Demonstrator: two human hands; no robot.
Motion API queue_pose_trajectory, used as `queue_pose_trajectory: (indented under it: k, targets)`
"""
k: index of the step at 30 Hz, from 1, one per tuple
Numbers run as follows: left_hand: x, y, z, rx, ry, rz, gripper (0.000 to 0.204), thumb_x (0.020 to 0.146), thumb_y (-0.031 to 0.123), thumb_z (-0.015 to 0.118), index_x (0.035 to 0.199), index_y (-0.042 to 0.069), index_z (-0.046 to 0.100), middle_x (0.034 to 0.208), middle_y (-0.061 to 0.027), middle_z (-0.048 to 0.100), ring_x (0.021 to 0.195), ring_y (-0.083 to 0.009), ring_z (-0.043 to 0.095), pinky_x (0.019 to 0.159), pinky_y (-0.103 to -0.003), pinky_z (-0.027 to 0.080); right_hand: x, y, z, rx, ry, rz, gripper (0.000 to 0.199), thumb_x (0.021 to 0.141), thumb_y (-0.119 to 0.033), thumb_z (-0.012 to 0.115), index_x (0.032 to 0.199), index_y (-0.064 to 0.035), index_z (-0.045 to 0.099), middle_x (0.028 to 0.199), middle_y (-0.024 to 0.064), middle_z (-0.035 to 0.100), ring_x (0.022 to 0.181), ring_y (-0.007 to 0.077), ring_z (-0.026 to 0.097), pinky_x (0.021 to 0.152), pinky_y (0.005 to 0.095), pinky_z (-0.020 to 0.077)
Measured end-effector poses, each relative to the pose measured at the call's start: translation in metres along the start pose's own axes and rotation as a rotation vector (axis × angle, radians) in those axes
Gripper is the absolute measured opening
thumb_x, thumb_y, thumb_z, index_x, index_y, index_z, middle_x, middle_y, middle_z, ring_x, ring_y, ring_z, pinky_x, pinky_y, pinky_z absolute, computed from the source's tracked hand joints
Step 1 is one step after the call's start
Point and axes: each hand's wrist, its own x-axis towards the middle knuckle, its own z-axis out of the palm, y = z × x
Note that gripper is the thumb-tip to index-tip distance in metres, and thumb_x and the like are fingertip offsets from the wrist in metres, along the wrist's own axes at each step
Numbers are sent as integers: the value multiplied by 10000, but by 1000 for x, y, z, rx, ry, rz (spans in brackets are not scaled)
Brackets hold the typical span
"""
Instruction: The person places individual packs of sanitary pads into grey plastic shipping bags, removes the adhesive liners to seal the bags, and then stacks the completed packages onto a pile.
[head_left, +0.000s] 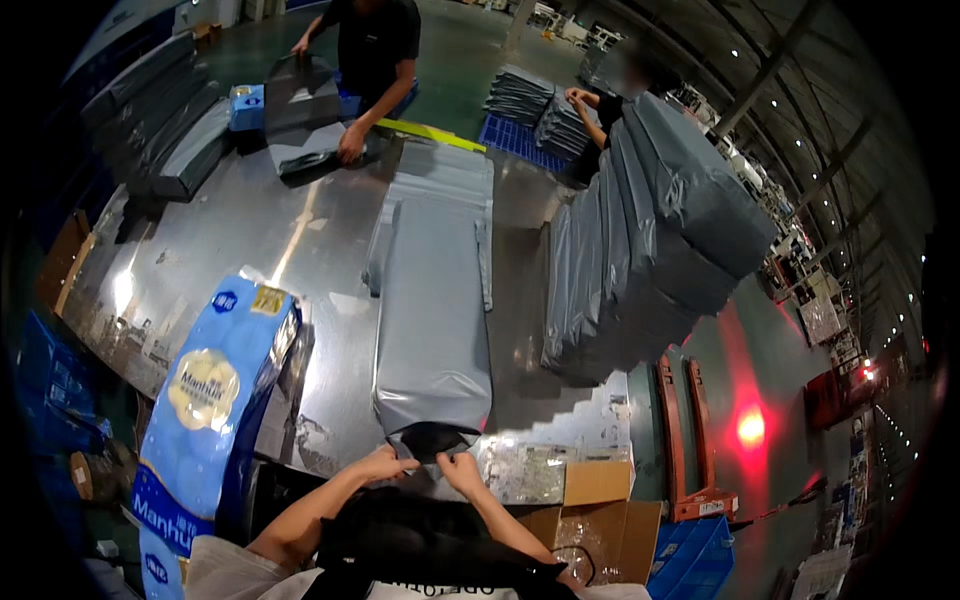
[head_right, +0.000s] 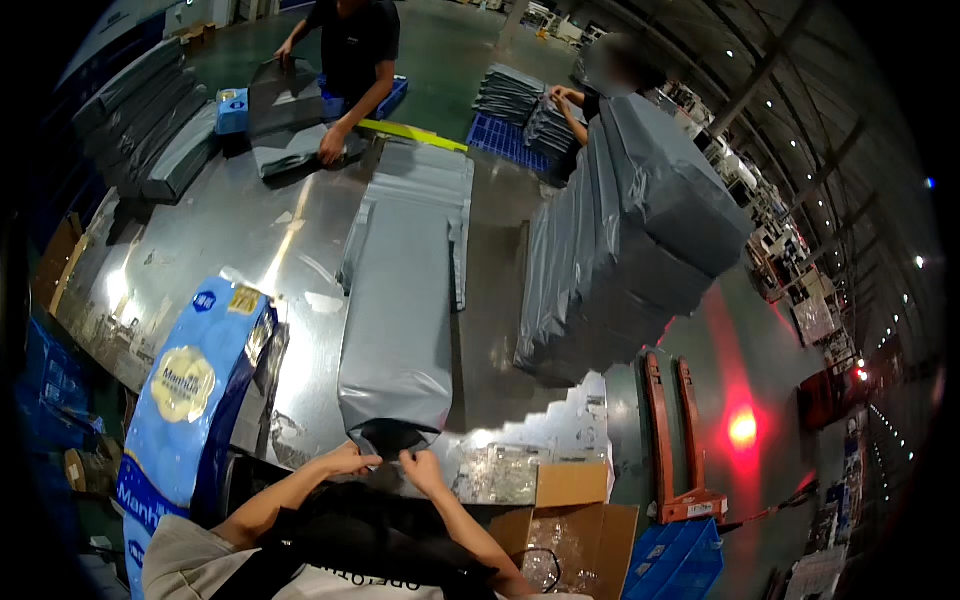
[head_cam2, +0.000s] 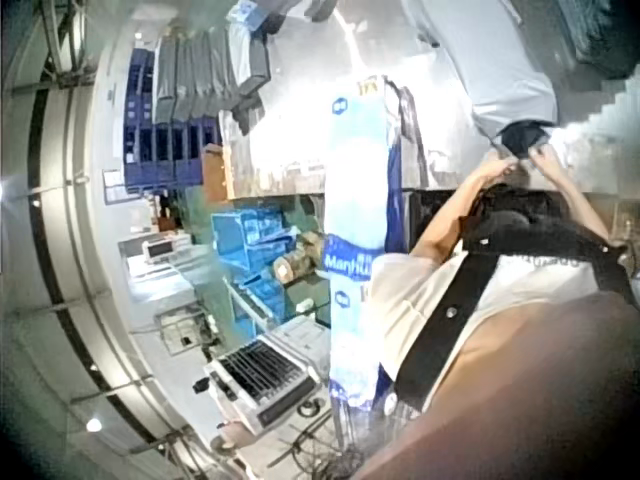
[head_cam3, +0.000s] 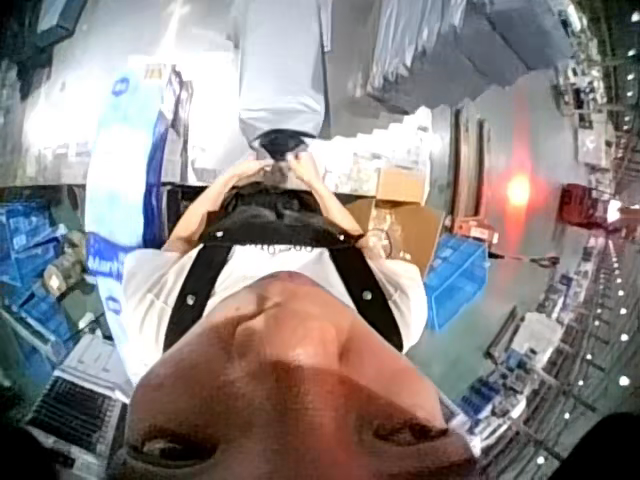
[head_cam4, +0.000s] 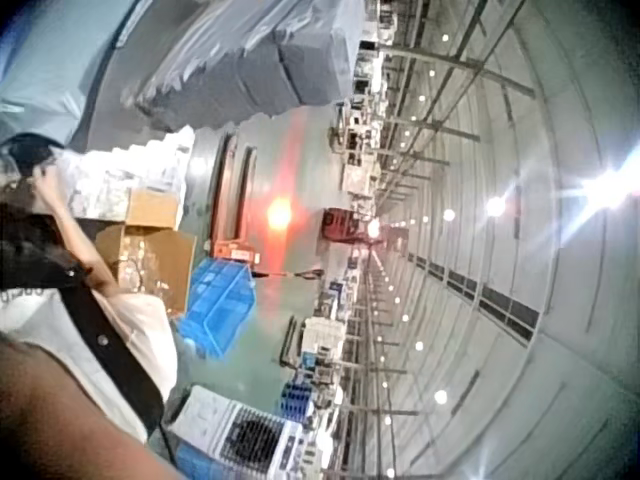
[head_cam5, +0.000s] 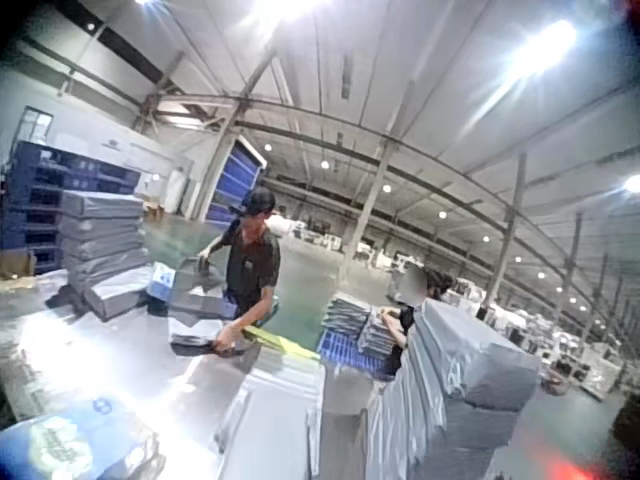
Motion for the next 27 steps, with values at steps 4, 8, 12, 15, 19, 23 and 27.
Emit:
queue_pose_trajectory:
  k: [4,8,12,15,19,23,27]
  targets:
    - [26,-130,-39,631,62,57,456,742,413,563,835,-30,621,890,-251,593,849,-430,567,726,-463,448,22,118,23,-371,283,50,437,775,-402,497,654,-3,631,668,194,611,735,365,605,683,435,471]
    - [-11,-136,-30,509,200,-30,426,789,406,503,815,4,644,778,-214,615,798,-381,592,722,-440,460,-25,51,7,-316,129,6,477,788,-473,482,667,-35,629,647,187,594,686,368,593,629,435,455]
    - [-2,-142,-11,421,368,38,415,803,383,497,764,-10,628,754,-227,598,747,-395,582,680,-442,450,-1,31,63,-184,90,-391,344,815,-370,491,895,-48,581,791,184,605,725,372,578,633,442,446]
    - [-12,-146,-2,344,407,56,418,790,389,510,767,-12,624,777,-237,593,762,-390,582,679,-443,452,19,11,83,-608,-1,-346,367,807,-340,477,997,-38,564,974,188,596,862,362,576,742,444,457]
    - [-18,-175,-2,202,358,61,343,805,316,509,739,-1,623,628,-155,604,612,-276,603,587,-376,461,36,9,73,-646,-161,-298,388,765,-337,473,956,-27,607,999,203,590,883,359,581,748,457,468]
    - [-28,-171,-13,-31,147,-60,313,828,280,523,693,14,621,580,-76,596,505,-130,565,467,-259,424,38,9,99,-468,141,-201,439,744,-381,446,848,-9,652,872,220,616,829,369,595,793,451,449]
    - [-19,-131,-19,151,175,-135,418,752,413,595,724,-2,628,597,-99,605,540,-171,589,513,-289,456,49,-15,110,-393,-28,-38,453,731,-385,420,848,-14,654,918,214,611,888,365,590,797,437,450]
